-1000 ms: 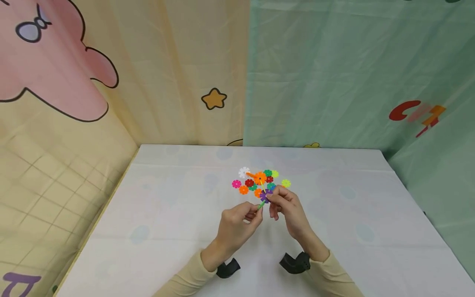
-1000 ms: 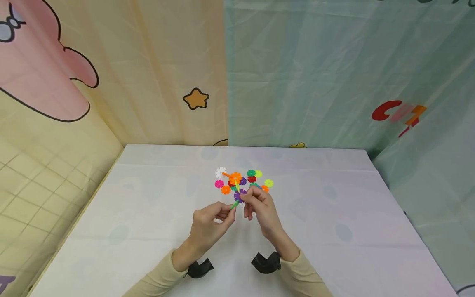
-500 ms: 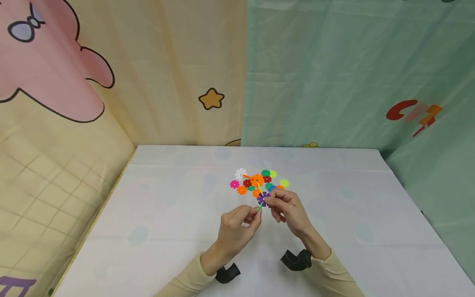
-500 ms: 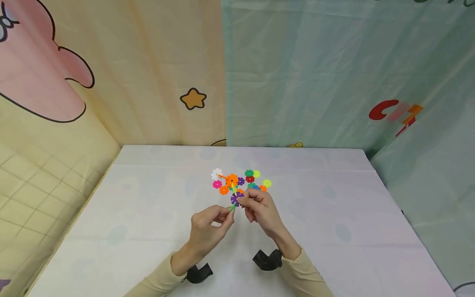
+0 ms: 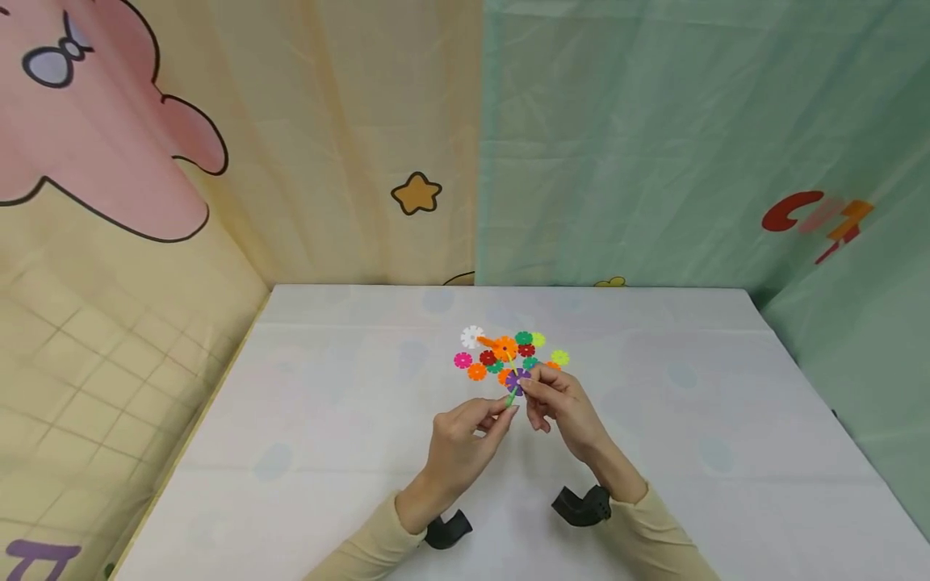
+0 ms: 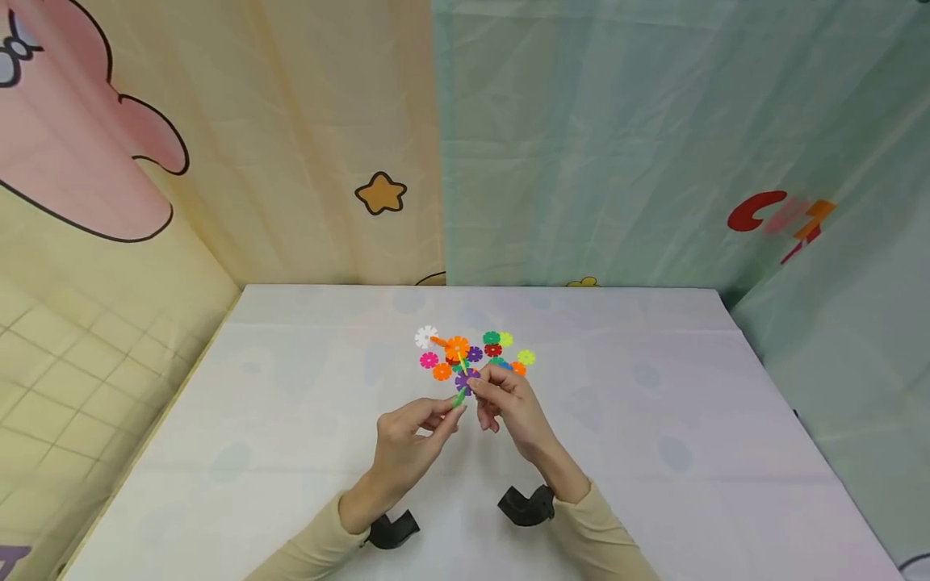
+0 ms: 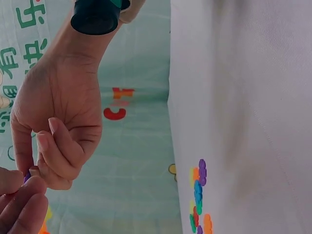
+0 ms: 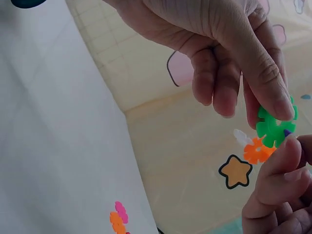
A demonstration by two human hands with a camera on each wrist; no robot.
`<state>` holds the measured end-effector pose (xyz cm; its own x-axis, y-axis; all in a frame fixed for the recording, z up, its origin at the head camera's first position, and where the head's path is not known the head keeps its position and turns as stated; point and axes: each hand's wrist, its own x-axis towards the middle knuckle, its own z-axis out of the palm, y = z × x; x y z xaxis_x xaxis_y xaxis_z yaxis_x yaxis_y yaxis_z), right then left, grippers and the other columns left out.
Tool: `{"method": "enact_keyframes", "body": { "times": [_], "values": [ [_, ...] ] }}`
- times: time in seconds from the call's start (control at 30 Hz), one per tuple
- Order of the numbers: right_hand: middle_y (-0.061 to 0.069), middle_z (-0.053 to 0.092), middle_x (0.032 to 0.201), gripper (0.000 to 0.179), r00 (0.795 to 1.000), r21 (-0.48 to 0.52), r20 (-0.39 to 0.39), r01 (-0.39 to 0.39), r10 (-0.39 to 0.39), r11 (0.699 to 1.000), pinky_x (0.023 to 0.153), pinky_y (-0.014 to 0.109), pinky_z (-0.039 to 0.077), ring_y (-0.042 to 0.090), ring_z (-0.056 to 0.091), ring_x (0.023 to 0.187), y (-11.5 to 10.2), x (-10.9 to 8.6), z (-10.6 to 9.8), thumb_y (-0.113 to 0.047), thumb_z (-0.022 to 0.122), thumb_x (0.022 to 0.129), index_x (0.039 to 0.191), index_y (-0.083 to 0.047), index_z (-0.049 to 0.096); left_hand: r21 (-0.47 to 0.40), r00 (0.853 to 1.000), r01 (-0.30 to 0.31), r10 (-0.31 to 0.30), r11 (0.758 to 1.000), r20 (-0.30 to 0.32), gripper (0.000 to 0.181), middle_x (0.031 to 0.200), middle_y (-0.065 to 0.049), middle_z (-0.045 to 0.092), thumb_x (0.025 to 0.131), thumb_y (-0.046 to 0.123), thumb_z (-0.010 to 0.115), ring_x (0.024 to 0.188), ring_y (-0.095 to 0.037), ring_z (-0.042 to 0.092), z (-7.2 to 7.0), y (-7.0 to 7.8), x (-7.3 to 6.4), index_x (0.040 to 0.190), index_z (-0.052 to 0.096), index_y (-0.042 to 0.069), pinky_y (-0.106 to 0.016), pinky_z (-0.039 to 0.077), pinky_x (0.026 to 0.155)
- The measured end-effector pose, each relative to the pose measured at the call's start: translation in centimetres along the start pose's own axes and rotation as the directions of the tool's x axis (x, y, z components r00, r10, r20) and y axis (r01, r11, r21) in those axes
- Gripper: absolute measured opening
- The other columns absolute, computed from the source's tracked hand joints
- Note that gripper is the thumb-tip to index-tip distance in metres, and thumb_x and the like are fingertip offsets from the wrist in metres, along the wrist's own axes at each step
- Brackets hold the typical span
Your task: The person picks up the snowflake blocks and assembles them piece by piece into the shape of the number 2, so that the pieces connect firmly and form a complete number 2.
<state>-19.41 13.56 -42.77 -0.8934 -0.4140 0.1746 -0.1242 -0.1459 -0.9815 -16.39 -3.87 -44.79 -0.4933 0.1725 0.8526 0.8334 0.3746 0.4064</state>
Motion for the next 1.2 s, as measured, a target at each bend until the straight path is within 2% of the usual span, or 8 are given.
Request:
{"method": "enact_keyframes", "body": {
  "times": [0.37,0.47,0.53,0.63,0.7,0.73,1.03,1.2],
  "values": [
    [0.01,0.047,0.066,0.029,0.993,-0.096,-0.117,-0.02,0.009,0.995,0.039,0.023,0.04,0.021,0.045,0.044,-0.3,0.1,-0.4,-0.017,0.047,0.101,0.085,0.007,0.046,-0.024,0.998,0.023,-0.021,0.999,0.056,0.021,0.078,-0.003,0.071,0.078,0.019,0.078,0.062,-0.007,0.065,0.1,-1.4,0.0,0.089,0.073,0.002,-0.012,0.05,0.06],
    [0.011,0.047,0.068,0.029,0.989,-0.1,-0.146,-0.033,0.018,0.994,0.04,0.022,0.041,0.02,0.045,0.045,-0.5,0.1,-0.6,-0.019,0.047,0.101,0.087,0.007,0.046,0.024,0.986,0.131,-0.133,0.991,0.101,0.019,0.075,-0.002,0.07,0.08,0.022,0.077,0.063,-0.008,0.066,-0.1,-3.1,-0.1,0.083,0.073,0.004,-0.014,0.051,0.058],
    [0.012,0.047,0.07,0.029,0.988,-0.095,-0.151,-0.037,0.022,0.995,0.041,0.023,0.041,0.021,0.045,0.045,-0.6,0.2,-0.8,-0.019,0.047,0.101,0.088,0.007,0.046,0.098,0.95,0.268,-0.28,0.958,0.137,0.018,0.076,-0.001,0.071,0.083,0.023,0.076,0.065,-0.01,0.066,-0.3,-4.5,-0.2,0.083,0.074,0.005,-0.018,0.053,0.06],
    [0.013,0.047,0.071,0.029,0.987,-0.09,-0.157,-0.047,0.032,0.995,0.041,0.022,0.04,0.019,0.045,0.046,-0.7,0.2,-0.9,-0.02,0.048,0.101,0.089,0.007,0.046,0.224,0.848,0.455,-0.496,0.862,0.188,0.012,0.083,-0.003,0.071,0.084,0.018,0.074,0.078,-0.018,0.066,-0.6,-6.8,-0.5,0.086,0.075,0.006,-0.028,0.053,0.071],
    [0.014,0.047,0.071,0.029,0.987,-0.088,-0.154,-0.051,0.037,0.995,0.041,0.023,0.04,0.019,0.045,0.046,-0.7,0.2,-0.9,-0.02,0.048,0.101,0.09,0.006,0.046,0.291,0.789,0.512,-0.576,0.808,0.213,0.013,0.089,-0.005,0.071,0.085,0.015,0.072,0.085,-0.024,0.063,-0.6,-8.2,-0.8,0.092,0.075,0.005,-0.035,0.051,0.076],
    [0.016,0.047,0.072,0.028,0.987,-0.087,-0.154,-0.053,0.039,0.995,0.041,0.022,0.04,0.019,0.045,0.046,-0.8,0.2,-1.0,-0.02,0.048,0.101,0.091,0.006,0.046,0.314,0.771,0.522,-0.596,0.793,0.224,0.014,0.092,-0.007,0.07,0.085,0.014,0.072,0.088,-0.026,0.061,-0.5,-8.8,-0.9,0.094,0.075,0.004,-0.038,0.049,0.077],
    [0.013,0.047,0.072,0.025,0.985,-0.093,-0.154,-0.086,0.071,0.992,0.041,0.021,0.039,0.017,0.046,0.047,-1.0,0.2,-1.2,-0.02,0.049,0.101,0.094,0.004,0.048,0.411,0.675,0.514,-0.651,0.753,0.347,0.035,0.107,-0.013,0.055,0.085,0.017,0.073,0.094,-0.027,0.046,1.5,-12.0,-0.6,0.119,0.066,0.01,-0.033,0.043,0.075],
    [0.013,0.048,0.072,0.024,0.984,-0.101,-0.156,-0.105,0.088,0.989,0.042,0.02,0.039,0.017,0.046,0.047,-0.8,0.3,-1.5,-0.02,0.047,0.101,0.094,0.003,0.048,0.427,0.656,0.507,-0.656,0.749,0.372,0.029,0.102,-0.01,0.05,0.084,0.019,0.074,0.091,-0.026,0.042,2.2,-12.1,-0.3,0.111,0.07,0.011,-0.03,0.038,0.069]
  ]
}}
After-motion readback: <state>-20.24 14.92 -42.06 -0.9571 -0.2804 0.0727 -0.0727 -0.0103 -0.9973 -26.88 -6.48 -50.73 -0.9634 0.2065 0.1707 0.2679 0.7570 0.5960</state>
